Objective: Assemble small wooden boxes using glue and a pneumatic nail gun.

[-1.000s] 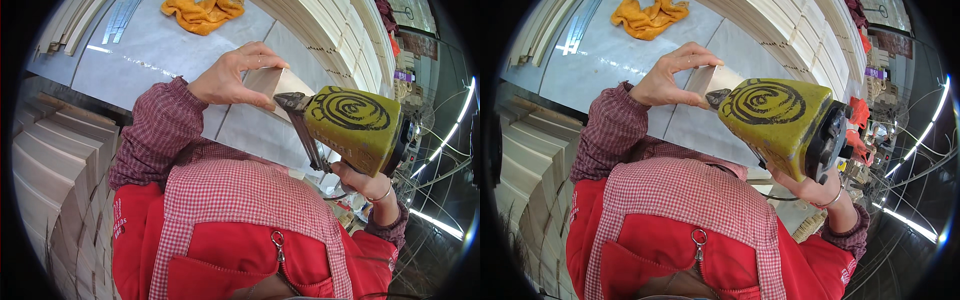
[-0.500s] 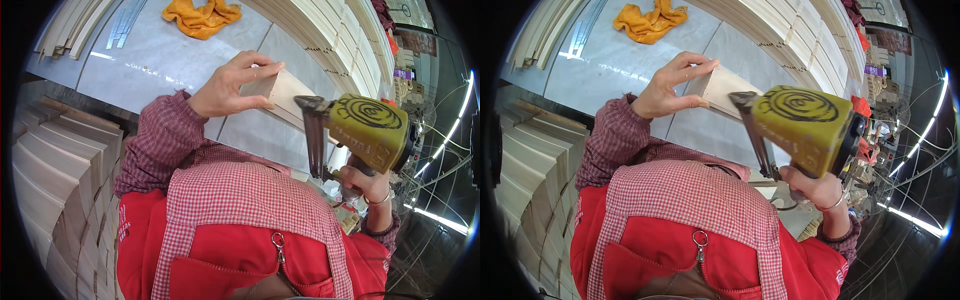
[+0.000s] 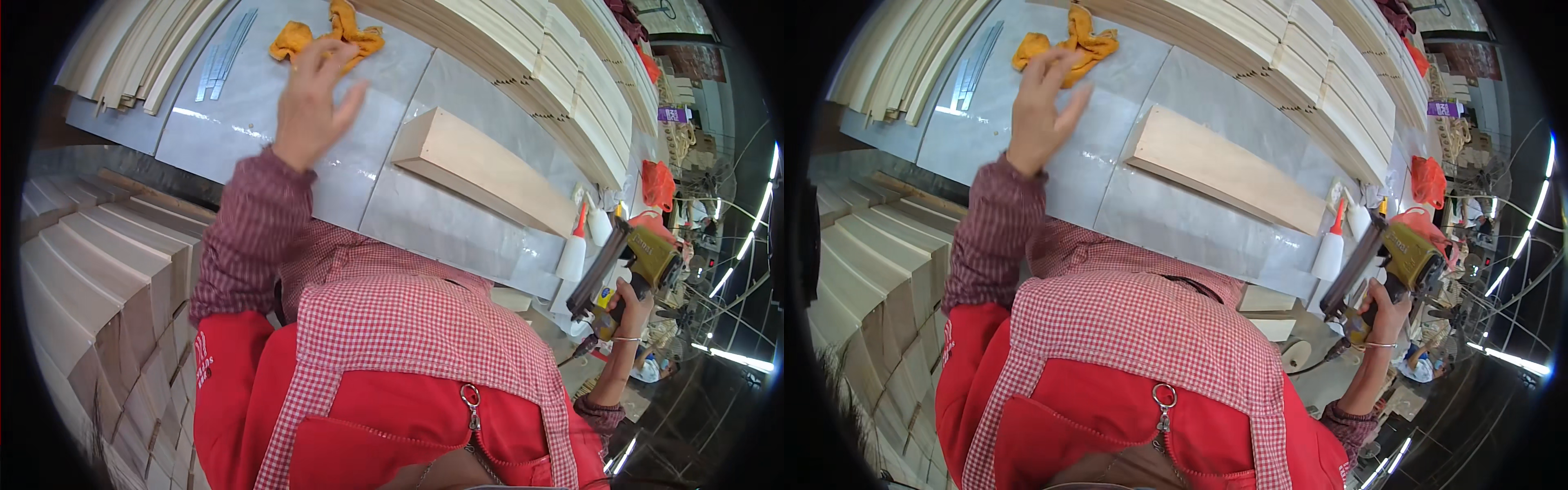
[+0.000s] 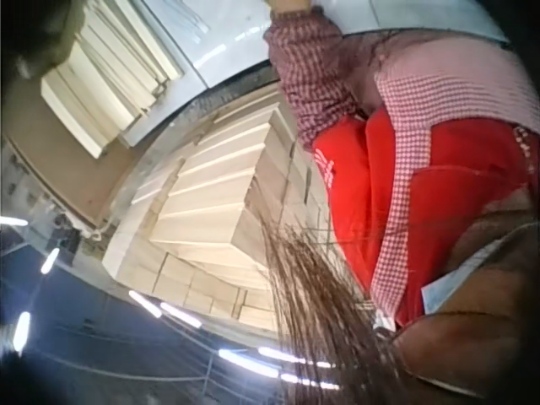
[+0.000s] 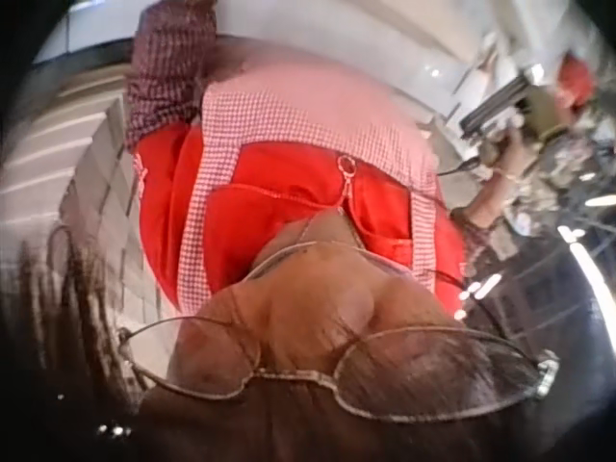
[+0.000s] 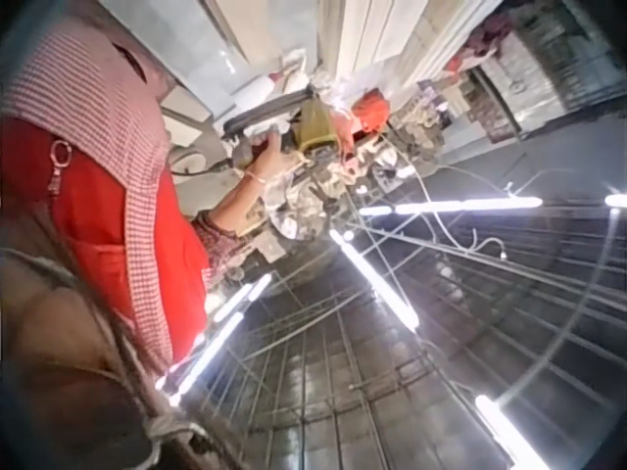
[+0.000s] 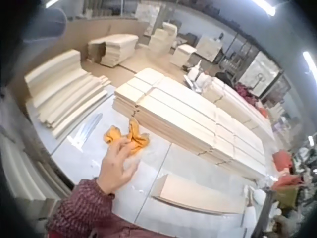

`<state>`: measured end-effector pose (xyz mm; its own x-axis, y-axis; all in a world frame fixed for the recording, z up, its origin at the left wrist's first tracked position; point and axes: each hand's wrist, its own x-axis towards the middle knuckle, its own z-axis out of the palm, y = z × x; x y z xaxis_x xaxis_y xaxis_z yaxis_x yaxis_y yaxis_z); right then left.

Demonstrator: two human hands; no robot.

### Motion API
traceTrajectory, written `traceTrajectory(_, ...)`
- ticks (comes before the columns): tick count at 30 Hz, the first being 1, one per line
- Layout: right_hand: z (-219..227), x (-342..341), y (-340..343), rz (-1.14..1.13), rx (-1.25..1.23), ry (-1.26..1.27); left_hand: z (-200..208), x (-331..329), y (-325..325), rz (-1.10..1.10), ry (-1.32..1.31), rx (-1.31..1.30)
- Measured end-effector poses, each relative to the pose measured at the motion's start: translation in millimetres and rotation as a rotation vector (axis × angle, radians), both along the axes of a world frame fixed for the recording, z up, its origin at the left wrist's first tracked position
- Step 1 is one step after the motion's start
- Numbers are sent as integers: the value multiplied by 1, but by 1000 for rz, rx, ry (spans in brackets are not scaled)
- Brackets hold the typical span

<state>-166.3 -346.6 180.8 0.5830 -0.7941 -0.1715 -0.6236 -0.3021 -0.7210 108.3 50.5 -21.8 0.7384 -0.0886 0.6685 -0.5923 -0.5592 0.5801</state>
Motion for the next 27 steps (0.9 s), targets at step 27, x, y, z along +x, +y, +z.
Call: traceTrajectory(27,-199,-94,-181,-192,-624,466,57,-7,-65,-317,1099,136)
